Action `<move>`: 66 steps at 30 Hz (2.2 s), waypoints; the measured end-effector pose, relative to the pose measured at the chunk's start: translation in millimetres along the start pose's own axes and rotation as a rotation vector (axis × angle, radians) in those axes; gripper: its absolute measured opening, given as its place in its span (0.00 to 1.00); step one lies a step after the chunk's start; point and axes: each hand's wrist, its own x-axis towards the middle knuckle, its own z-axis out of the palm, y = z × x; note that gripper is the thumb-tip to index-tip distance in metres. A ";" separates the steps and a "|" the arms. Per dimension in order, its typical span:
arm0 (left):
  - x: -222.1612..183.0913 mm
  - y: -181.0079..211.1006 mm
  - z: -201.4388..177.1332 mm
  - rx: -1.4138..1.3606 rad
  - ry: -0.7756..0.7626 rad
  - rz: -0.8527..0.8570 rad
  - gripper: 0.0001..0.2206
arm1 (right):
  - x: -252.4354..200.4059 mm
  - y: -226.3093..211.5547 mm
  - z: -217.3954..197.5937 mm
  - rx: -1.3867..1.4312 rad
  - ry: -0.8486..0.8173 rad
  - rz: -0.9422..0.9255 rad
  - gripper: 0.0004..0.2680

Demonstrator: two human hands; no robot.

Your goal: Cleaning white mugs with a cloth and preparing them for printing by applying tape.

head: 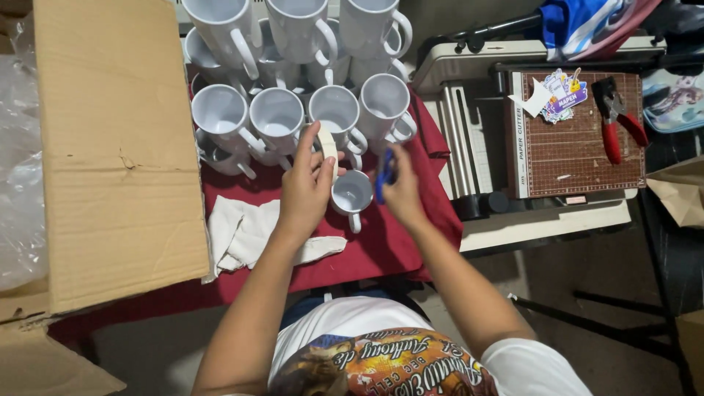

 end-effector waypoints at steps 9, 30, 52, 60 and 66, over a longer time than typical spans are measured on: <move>-8.4 -8.7 -1.9 -0.018 0.021 -0.021 0.25 | -16.1 37.1 28.5 -0.227 0.090 0.169 0.27; -9.0 -0.5 10.0 -0.134 -0.086 -0.050 0.27 | -42.0 40.6 -8.9 -0.062 0.230 0.059 0.26; 1.4 4.4 9.9 0.138 -0.045 0.085 0.22 | 17.5 -129.6 6.5 0.098 -0.142 -0.066 0.27; 6.8 -0.3 14.2 -0.172 -0.090 -0.010 0.17 | 34.1 -135.7 2.3 0.287 -0.188 -0.081 0.28; 11.1 -2.6 7.9 -0.025 -0.052 0.081 0.17 | 35.3 -135.6 3.0 0.351 -0.232 -0.052 0.28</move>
